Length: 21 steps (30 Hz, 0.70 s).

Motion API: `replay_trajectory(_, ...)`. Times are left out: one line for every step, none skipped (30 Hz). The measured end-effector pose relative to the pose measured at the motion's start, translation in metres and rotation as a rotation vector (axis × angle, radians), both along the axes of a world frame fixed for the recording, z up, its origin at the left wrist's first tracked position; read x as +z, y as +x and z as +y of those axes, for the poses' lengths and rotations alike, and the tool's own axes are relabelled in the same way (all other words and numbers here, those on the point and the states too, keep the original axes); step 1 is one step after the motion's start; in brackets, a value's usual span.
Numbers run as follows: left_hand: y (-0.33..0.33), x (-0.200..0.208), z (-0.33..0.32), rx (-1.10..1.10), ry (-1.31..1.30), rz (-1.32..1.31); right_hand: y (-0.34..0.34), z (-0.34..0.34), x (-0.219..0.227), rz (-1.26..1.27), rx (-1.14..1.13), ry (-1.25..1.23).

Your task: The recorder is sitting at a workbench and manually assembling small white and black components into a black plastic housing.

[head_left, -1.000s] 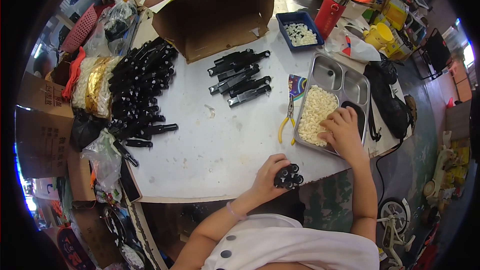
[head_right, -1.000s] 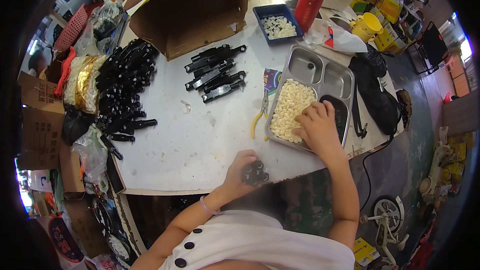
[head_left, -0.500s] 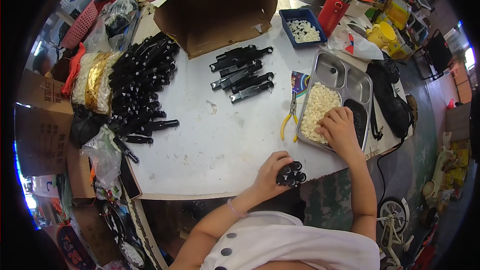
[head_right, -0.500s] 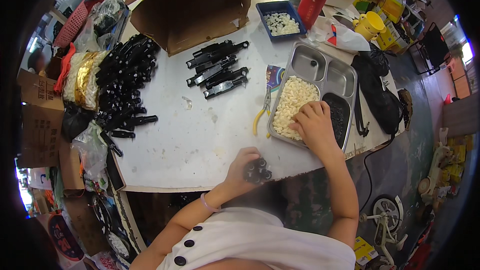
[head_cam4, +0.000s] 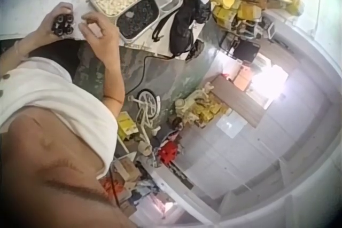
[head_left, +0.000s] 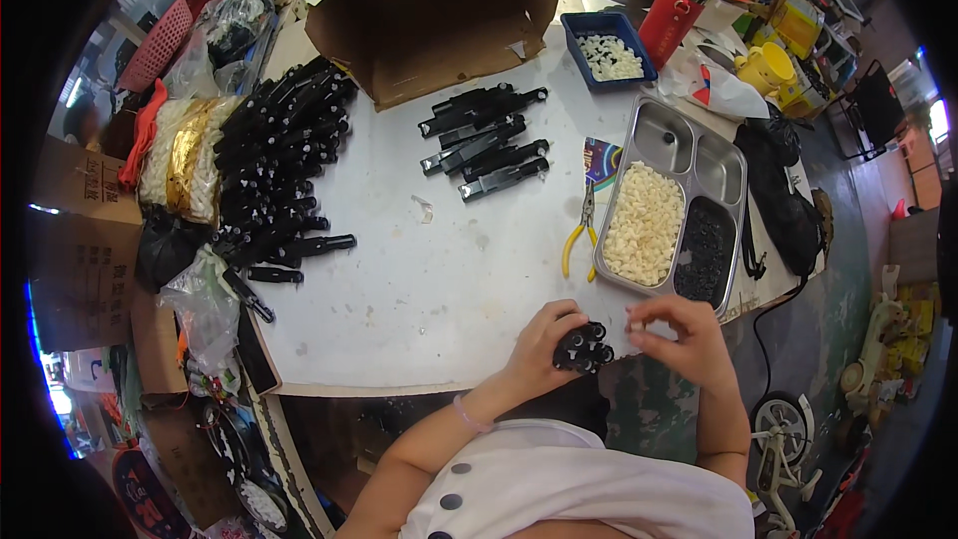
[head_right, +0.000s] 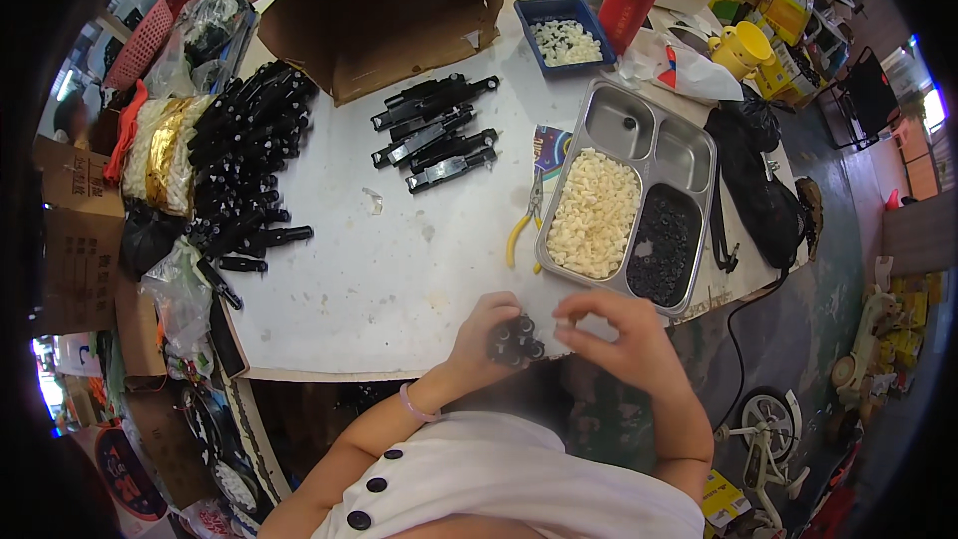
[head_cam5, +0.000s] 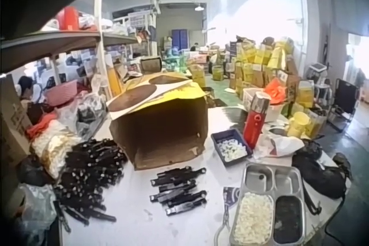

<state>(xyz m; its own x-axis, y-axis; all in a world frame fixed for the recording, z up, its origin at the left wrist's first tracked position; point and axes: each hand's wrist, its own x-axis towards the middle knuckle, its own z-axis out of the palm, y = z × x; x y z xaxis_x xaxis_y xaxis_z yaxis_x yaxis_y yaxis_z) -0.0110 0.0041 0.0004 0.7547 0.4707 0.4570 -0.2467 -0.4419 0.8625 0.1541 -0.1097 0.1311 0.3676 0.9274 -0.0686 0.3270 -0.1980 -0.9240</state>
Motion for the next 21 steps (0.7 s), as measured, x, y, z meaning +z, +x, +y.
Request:
replay_trajectory(0.0, 0.0, 0.0, -0.001, 0.0, -0.002, -0.006, -0.003, 0.006, -0.026, 0.003, -0.035)
replay_trajectory(-0.001, 0.0, 0.0, -0.001, 0.0, -0.004, -0.011, -0.005, 0.008, -0.051, 0.007, -0.071)
replay_trajectory(0.0, 0.0, 0.0, -0.003, -0.001, -0.004, -0.015, -0.005, 0.006, -0.051, 0.005, -0.072)
replay_trajectory(0.0, -0.001, 0.0, -0.008, -0.002, 0.005, -0.017, -0.005, 0.002, -0.226, 0.014, 0.046)
replay_trajectory(0.0, -0.001, 0.001, -0.013, -0.002, 0.013, -0.021, -0.005, 0.0, -0.4, 0.025, 0.166)
replay_trajectory(0.0, -0.001, 0.001, -0.015, -0.003, 0.013, -0.026, -0.006, 0.001, -0.401, 0.022, 0.164)
replay_trajectory(0.0, 0.0, 0.001, -0.009, 0.008, 0.014, -0.031, -0.006, 0.002, -0.39, 0.0, 0.154)
replay_trajectory(0.0, 0.001, 0.001, -0.002, 0.019, 0.016, -0.035, -0.006, 0.003, -0.379, -0.023, 0.144)
replay_trajectory(0.0, 0.0, 0.001, -0.003, 0.019, 0.016, -0.038, -0.007, 0.002, -0.379, -0.024, 0.144)
replay_trajectory(-0.001, 0.0, 0.001, -0.001, 0.019, 0.021, -0.04, -0.007, 0.0, -0.428, -0.017, 0.171)
replay_trajectory(-0.001, 0.0, 0.0, 0.002, 0.019, 0.027, -0.041, -0.007, -0.001, -0.476, -0.008, 0.198)
replay_trajectory(-0.001, 0.0, 0.001, 0.002, 0.02, 0.027, -0.042, -0.005, -0.002, -0.476, -0.009, 0.199)
replay_trajectory(0.0, 0.0, 0.001, -0.001, 0.024, 0.017, -0.042, -0.004, -0.003, -0.564, -0.012, 0.23)
replay_trajectory(0.0, 0.0, 0.001, -0.003, 0.029, 0.007, -0.042, -0.002, -0.005, -0.652, -0.015, 0.261)
replay_trajectory(0.0, 0.0, 0.001, -0.004, 0.029, 0.007, -0.043, -0.001, -0.007, -0.653, -0.016, 0.261)
replay_trajectory(-0.001, 0.0, 0.001, -0.001, 0.034, 0.009, -0.044, 0.0, -0.009, -0.653, -0.028, 0.285)
replay_trajectory(-0.001, 0.0, 0.001, 0.002, 0.038, 0.012, -0.044, 0.001, -0.012, -0.652, -0.04, 0.309)
replay_trajectory(-0.001, 0.0, 0.001, 0.001, 0.038, 0.012, -0.044, 0.001, -0.017, -0.653, -0.042, 0.309)
replay_trajectory(0.0, 0.0, 0.001, 0.004, 0.04, 0.005, -0.043, 0.001, -0.023, -0.612, -0.048, 0.344)
replay_trajectory(0.0, 0.0, 0.001, 0.006, 0.042, -0.002, -0.042, 0.0, -0.025, -0.571, -0.055, 0.378)
replay_trajectory(0.0, 0.0, 0.001, 0.005, 0.042, -0.001, -0.041, 0.0, -0.025, -0.571, -0.056, 0.378)
